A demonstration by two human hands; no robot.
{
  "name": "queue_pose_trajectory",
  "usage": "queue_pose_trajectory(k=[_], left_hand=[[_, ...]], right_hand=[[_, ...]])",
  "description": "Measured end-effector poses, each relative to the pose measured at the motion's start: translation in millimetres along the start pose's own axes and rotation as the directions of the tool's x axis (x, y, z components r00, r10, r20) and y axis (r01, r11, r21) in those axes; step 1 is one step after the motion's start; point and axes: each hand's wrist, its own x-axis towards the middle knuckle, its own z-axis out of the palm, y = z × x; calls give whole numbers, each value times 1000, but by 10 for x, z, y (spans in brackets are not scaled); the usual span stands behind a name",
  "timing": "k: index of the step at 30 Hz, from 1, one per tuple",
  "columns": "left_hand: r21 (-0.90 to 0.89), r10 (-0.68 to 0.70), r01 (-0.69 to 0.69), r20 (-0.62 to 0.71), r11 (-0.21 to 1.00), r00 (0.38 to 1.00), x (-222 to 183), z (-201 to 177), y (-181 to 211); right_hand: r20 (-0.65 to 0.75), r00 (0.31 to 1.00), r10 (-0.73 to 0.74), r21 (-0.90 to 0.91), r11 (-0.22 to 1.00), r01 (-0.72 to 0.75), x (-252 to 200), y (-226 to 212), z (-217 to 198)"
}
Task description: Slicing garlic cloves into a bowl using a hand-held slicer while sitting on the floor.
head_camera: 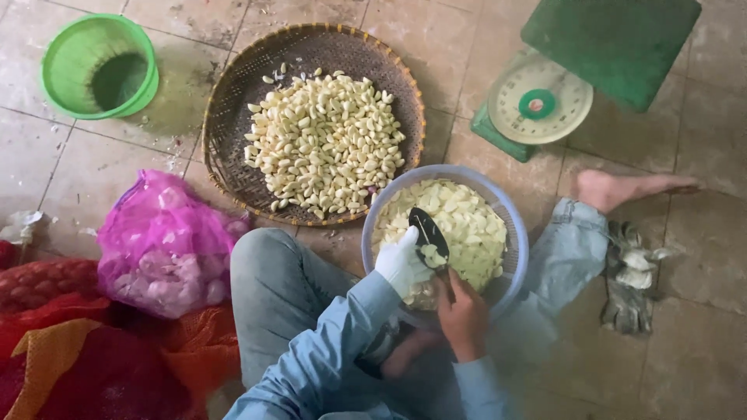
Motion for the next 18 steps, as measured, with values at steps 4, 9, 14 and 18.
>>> queue_pose_trajectory(k=[4, 9, 14, 18], left_hand=[[-189, 7, 71, 383, 979, 924, 832, -375, -355], [280, 283, -328, 190, 902, 940, -468, 200, 7], [588, 664, -738, 701, -331, 261, -949, 430, 204], [427, 440, -651, 884, -627, 156, -1004, 581, 358]], right_hand=[[-58, 998, -19, -1, 1000, 19, 108, 30, -40], [-108, 994, 1, -84, 996, -10, 142, 190, -101], [-147, 988, -40, -167, 986, 15, 230, 74, -305], [-104, 992, -67, -179, 983, 48, 152, 82, -271]])
